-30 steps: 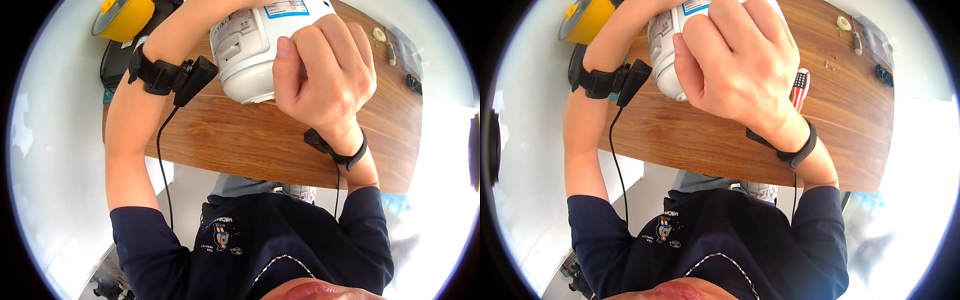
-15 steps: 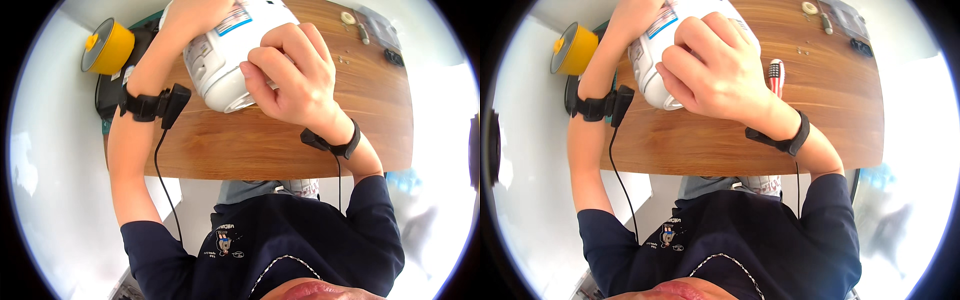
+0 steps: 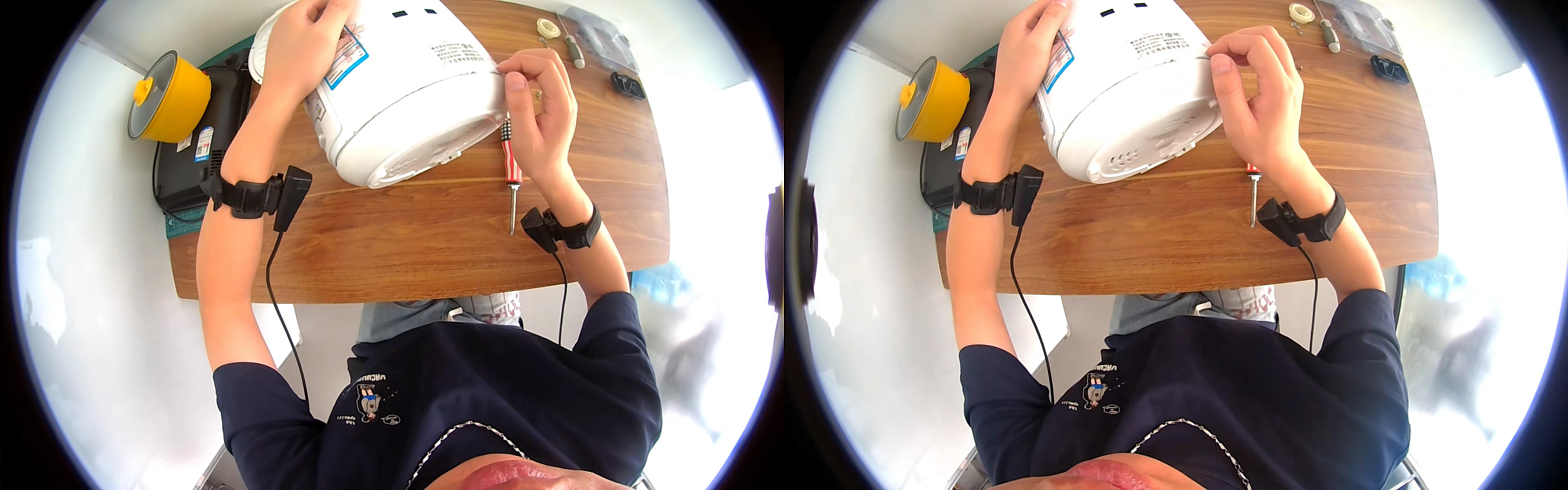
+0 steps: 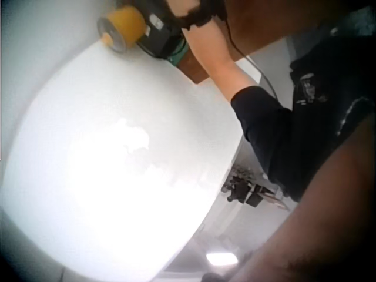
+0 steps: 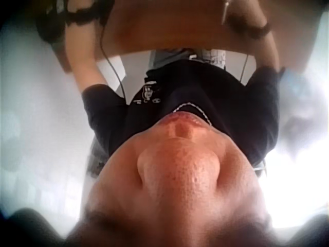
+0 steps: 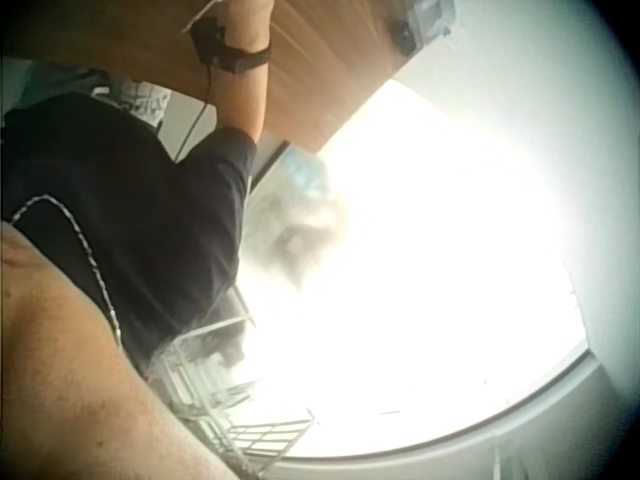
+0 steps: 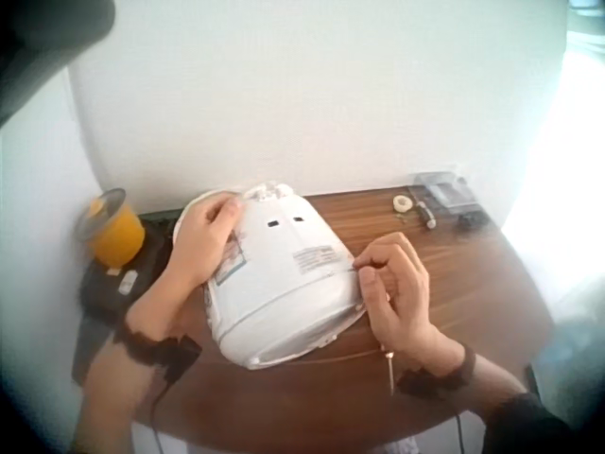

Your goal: The person disassembles a white rice cooker on a wooden table. They use a screwdriver to remove screws from the lid and base, then separate the lid, outer casing, and inner components, exposing the internal wiring and heating element.

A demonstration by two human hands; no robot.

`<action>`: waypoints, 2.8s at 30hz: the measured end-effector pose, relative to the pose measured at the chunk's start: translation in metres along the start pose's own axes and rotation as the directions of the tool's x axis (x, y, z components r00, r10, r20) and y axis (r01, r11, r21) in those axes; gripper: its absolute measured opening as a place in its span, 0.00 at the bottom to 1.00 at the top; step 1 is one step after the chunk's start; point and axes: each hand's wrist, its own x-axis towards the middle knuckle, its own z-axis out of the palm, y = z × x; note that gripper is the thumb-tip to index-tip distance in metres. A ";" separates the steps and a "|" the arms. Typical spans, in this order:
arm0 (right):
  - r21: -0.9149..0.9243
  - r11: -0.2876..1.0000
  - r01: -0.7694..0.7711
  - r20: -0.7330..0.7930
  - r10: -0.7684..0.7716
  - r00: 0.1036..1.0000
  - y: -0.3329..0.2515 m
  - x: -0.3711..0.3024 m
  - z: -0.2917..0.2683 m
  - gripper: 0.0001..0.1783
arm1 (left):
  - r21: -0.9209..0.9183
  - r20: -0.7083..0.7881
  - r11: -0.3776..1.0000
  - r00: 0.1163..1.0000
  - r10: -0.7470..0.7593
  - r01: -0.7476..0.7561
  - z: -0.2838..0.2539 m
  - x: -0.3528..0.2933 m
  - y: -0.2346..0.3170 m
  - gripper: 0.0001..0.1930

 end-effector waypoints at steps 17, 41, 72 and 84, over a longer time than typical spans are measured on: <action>-0.114 0.987 0.117 -0.149 -0.134 0.980 -0.005 0.009 0.019 0.07 | 0.005 -0.098 1.000 0.995 0.027 -0.027 0.003 -0.003 0.000 0.18; -0.816 0.548 -0.185 0.069 0.410 0.910 0.216 -0.016 -0.108 0.19 | -0.122 -0.238 0.979 0.953 -0.187 0.162 -0.001 -0.038 0.001 0.24; 0.314 0.899 -0.305 -0.248 0.388 0.888 0.004 0.038 -0.107 0.16 | -0.008 -0.143 0.973 0.964 0.226 -0.229 -0.005 -0.031 0.005 0.20; 0.794 0.604 -0.061 -0.124 0.259 0.958 -0.047 0.103 -0.072 0.23 | -0.192 -0.008 0.973 0.991 0.131 -0.130 -0.003 -0.007 -0.001 0.21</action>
